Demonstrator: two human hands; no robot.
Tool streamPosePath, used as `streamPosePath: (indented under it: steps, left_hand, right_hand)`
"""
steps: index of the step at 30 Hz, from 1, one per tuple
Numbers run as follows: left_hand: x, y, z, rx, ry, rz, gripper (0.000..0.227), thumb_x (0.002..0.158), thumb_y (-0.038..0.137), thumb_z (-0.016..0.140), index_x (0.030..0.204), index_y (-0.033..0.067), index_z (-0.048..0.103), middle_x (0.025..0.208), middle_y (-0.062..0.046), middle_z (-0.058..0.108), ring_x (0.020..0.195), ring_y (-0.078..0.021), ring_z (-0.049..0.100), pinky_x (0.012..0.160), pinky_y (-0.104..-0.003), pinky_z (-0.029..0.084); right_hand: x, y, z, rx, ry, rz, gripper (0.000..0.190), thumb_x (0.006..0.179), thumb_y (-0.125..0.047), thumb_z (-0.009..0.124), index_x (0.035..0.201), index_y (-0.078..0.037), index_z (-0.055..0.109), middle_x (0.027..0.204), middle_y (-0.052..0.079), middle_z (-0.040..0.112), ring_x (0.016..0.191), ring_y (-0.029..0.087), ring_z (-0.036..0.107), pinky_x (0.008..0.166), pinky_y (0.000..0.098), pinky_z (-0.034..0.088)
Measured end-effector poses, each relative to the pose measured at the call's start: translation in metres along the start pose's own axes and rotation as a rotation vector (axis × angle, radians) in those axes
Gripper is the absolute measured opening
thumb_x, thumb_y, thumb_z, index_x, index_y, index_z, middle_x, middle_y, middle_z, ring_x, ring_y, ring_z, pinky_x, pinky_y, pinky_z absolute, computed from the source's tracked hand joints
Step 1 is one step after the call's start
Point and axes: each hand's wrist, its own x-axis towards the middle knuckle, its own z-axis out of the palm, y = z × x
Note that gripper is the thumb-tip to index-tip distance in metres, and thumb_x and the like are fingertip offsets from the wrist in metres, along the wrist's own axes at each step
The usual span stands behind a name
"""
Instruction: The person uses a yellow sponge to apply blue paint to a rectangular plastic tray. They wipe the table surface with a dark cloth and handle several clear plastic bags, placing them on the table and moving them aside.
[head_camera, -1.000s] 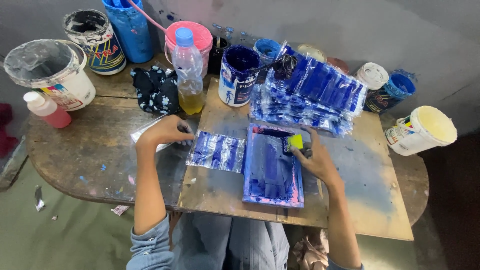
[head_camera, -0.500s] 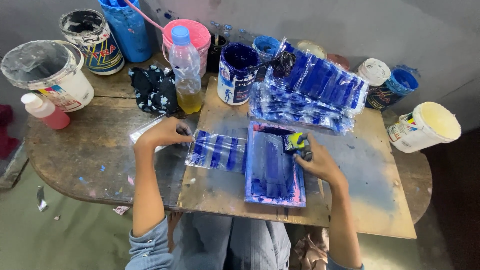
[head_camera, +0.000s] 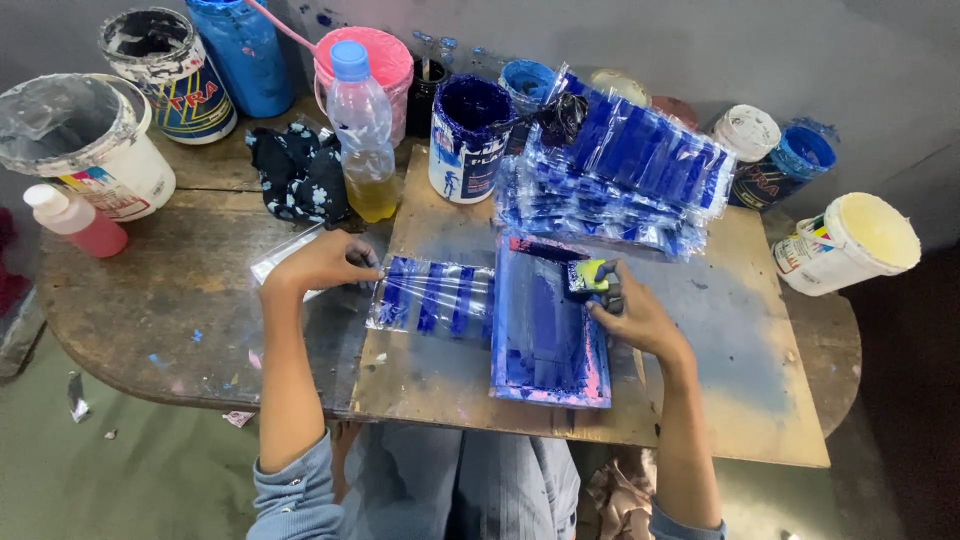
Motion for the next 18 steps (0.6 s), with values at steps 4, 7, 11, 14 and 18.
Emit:
streamPosePath:
  steps: [4,7,11,14,18]
  left_hand:
    - [0.000,-0.002,0.001,0.001,0.001,0.004,0.030,0.084,0.031,0.082,0.092,0.0026,0.084,0.081,-0.020,0.078,0.076,-0.0294,0.072,0.070,-0.038,0.055]
    - [0.002,-0.006,0.002,-0.006,0.001,0.007,0.031,0.083,0.035,0.082,0.092,0.0045,0.084,0.083,-0.019,0.079,0.079,-0.0298,0.074,0.073,-0.038,0.056]
    - [0.000,-0.004,0.000,0.023,0.010,-0.006,0.032,0.083,0.032,0.082,0.096,0.0018,0.083,0.088,-0.021,0.080,0.083,-0.0329,0.075,0.075,-0.040,0.057]
    - [-0.003,-0.001,-0.001,0.023,0.022,-0.009,0.036,0.084,0.031,0.081,0.099,-0.0015,0.082,0.092,-0.024,0.079,0.085,-0.0359,0.075,0.077,-0.043,0.057]
    - [-0.005,-0.001,-0.003,-0.010,0.070,0.021,0.039,0.082,0.035,0.082,0.097,-0.0017,0.080,0.089,-0.026,0.078,0.083,-0.0377,0.076,0.075,-0.045,0.057]
  right_hand:
    - [-0.001,-0.002,-0.001,0.008,-0.003,0.004,0.045,0.087,-0.014,0.073,0.125,-0.011,0.048,0.081,0.023,0.074,0.071,0.039,0.072,0.066,0.0481,0.056]
    - [-0.003,-0.004,-0.001,0.042,0.011,0.008,0.045,0.087,-0.013,0.072,0.126,-0.010,0.049,0.089,0.028,0.074,0.082,0.042,0.074,0.072,0.0502,0.058]
    - [-0.002,0.003,-0.002,0.065,0.020,-0.016,0.046,0.087,-0.011,0.073,0.126,-0.008,0.049,0.094,0.031,0.074,0.089,0.047,0.073,0.077,0.0535,0.059]
    - [-0.006,-0.002,-0.010,0.080,0.045,-0.043,0.046,0.086,-0.009,0.073,0.125,-0.005,0.050,0.098,0.035,0.071,0.094,0.050,0.072,0.080,0.0569,0.059]
    - [-0.005,0.029,-0.018,0.272,0.094,0.033,0.047,0.090,-0.011,0.073,0.129,-0.012,0.047,0.094,0.025,0.072,0.065,0.033,0.070,0.051,0.0390,0.059]
